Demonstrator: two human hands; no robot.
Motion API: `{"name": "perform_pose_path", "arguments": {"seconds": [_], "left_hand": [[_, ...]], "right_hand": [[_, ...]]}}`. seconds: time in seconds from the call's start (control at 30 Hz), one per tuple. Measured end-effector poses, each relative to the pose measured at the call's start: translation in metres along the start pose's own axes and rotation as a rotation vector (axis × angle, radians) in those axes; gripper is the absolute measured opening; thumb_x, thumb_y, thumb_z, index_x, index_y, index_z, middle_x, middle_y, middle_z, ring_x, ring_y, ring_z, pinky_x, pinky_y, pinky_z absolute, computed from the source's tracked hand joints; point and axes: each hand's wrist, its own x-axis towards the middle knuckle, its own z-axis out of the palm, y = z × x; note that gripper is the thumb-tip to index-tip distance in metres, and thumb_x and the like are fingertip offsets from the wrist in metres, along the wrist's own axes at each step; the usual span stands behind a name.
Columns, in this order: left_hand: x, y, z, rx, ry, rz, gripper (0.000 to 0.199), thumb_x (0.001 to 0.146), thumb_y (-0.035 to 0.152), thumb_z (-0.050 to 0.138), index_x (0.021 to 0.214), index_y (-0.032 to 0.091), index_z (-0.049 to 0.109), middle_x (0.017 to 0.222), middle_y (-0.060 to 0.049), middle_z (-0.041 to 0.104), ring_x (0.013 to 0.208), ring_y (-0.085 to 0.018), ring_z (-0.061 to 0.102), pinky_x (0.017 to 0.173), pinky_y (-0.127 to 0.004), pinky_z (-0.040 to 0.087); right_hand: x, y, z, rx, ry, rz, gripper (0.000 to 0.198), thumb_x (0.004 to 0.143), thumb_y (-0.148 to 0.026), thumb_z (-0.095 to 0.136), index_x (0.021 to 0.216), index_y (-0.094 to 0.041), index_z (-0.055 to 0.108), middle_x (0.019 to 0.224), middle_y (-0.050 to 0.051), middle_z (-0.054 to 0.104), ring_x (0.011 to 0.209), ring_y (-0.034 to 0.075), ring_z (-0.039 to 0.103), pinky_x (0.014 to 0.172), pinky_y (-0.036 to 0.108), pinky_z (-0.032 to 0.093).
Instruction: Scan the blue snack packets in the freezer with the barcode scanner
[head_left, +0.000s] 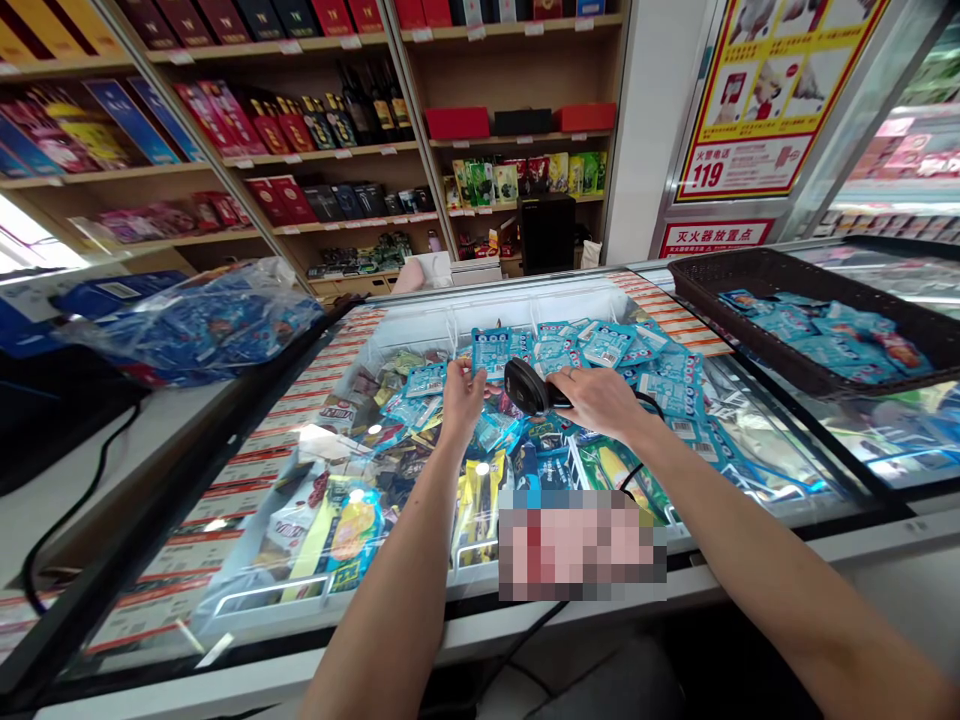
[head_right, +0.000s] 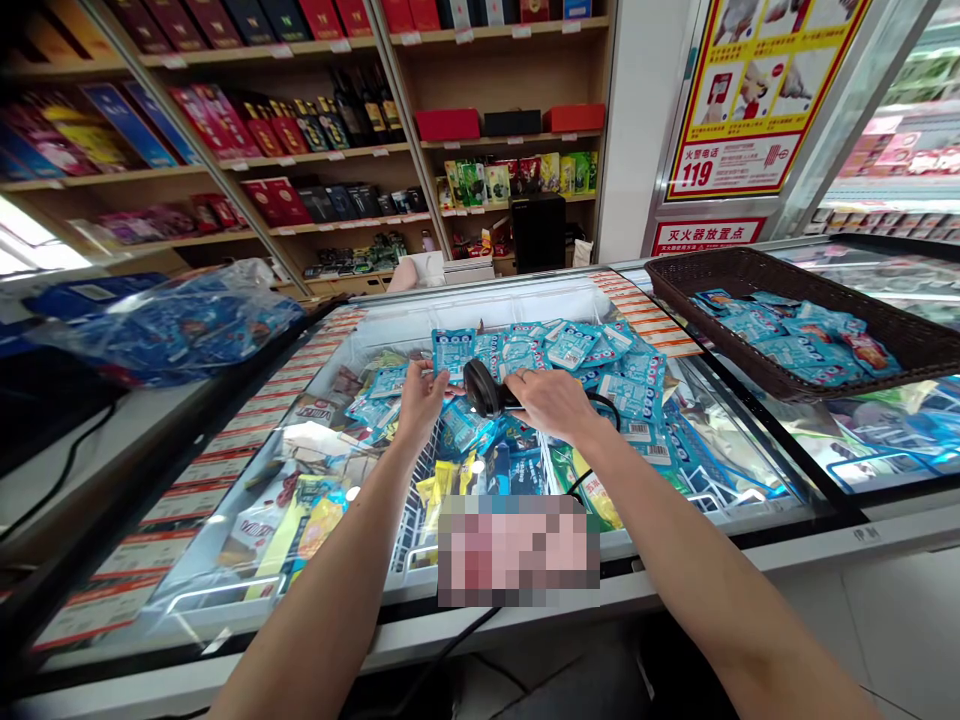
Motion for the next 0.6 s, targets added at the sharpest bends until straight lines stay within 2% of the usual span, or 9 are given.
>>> {"name": "perform_pose_path", "arguments": {"seconds": [0.43,0.5,0.6], "left_hand": [[0.001,-0.0054,0.0011,-0.03,-0.006,0.017,0.03,0.081,0.039,0.052,0.1,0.023,0.035,0.067,0.005,0.053,0.057,-0.014,0.062,0.06,-0.03,0.05],[0.0,-0.0039,0.0004,0.001,0.041,0.031,0.031,0.082,0.039,0.05,0.103,0.023,0.035,0.069,0.004,0.055,0.058,-0.015,0.062,0.06,-0.03,0.049],[-0.0021,0.001,-0.0054,0.162,0.236,0.097,0.032,0.084,0.04,0.046,0.109,0.022,0.036,0.071,0.001,0.058,0.061,-0.017,0.062,0.063,-0.032,0.048]], "right_hand": [[-0.0005,0.0009,0.0015,0.005,-0.004,-0.004,0.033,0.086,-0.037,0.051,0.113,-0.017,0.051,0.099,0.008,0.063,0.087,0.02,0.059,0.065,0.028,0.037],[-0.0011,0.0012,0.0009,0.005,0.005,0.003,0.033,0.086,-0.036,0.051,0.113,-0.017,0.051,0.098,0.008,0.063,0.086,0.02,0.059,0.064,0.028,0.036],[-0.0028,0.0021,-0.0002,0.007,0.016,0.015,0.032,0.085,-0.035,0.052,0.112,-0.018,0.052,0.096,0.007,0.064,0.085,0.019,0.059,0.064,0.028,0.036]]}}
